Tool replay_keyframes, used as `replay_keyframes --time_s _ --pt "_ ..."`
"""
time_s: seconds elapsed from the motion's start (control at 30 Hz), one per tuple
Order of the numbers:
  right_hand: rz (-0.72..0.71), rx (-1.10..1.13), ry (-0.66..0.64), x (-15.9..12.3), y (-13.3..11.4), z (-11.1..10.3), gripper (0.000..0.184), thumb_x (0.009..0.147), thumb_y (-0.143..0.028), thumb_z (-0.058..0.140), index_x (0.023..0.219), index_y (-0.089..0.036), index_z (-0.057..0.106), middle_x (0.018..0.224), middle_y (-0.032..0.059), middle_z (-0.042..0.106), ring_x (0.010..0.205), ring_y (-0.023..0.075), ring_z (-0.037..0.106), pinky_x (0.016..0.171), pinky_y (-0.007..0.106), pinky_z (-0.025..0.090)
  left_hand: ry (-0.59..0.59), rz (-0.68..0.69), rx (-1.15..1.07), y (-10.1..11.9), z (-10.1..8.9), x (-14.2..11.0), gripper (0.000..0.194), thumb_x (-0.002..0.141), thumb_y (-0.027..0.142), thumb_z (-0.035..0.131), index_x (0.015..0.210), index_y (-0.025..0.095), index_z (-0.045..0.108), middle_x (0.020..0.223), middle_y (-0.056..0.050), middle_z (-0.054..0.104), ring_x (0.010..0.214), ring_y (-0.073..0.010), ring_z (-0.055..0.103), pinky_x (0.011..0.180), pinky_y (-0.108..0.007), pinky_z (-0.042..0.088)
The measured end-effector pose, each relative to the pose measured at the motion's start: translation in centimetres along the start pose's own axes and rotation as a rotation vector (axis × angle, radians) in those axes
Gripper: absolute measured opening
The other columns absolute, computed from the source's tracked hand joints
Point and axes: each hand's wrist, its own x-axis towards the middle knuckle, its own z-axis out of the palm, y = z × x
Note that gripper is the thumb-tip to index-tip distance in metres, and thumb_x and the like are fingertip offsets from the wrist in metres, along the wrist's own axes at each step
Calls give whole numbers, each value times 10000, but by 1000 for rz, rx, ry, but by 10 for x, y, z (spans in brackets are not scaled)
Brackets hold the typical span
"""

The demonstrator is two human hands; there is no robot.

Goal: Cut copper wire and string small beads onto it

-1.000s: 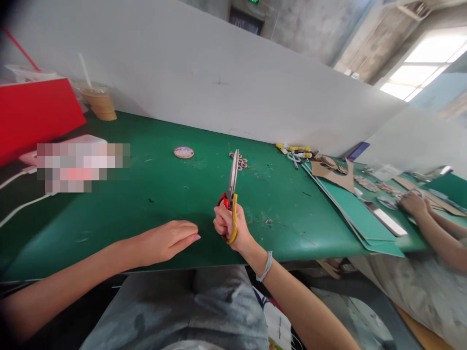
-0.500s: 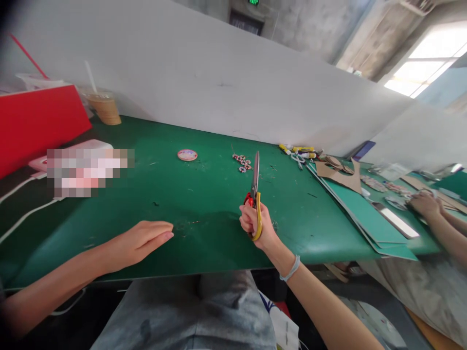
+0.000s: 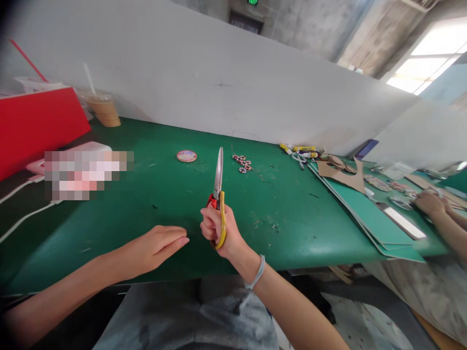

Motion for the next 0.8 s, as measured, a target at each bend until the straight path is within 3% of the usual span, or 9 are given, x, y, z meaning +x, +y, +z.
replay_keyframes --time_s 0.13,0.33,0.47,0.63,0.8 --pt "9 -66 40 4 0 -4 363 715 -222 647 628 -219 294 404 -138 255 305 14 157 290 149 94 -13 -34 -8 -3 -1 0 361 957 297 308 629 188 414 603 35 437 559 -111 423 556 -262 301" --pt "-129 -175 210 -7 -21 -39 397 670 -212 704 641 -220 308 420 -136 284 306 9 192 292 144 109 34 -71 -4 -15 -10 -11 358 953 283 306 614 196 382 588 38 393 540 -111 398 534 -261 288" --pt "-130 -216 210 -7 -28 -51 374 682 -215 696 647 -218 324 420 -129 299 307 14 203 294 151 109 35 -58 7 -19 -10 -18 351 955 276 295 618 200 361 598 35 377 540 -114 386 532 -264 286" --pt "-83 -110 184 -3 -37 -40 392 690 -190 664 590 -215 286 408 -129 257 307 11 169 291 161 102 22 -69 22 -18 -8 -20 344 964 277 274 637 203 350 618 31 391 559 -120 399 544 -263 297" --pt "24 36 5 8 -28 -6 383 720 -192 617 558 -213 271 393 -128 229 304 17 146 294 175 96 8 -72 51 -18 -7 -20 331 966 277 279 663 197 385 634 31 424 582 -119 430 574 -257 318"
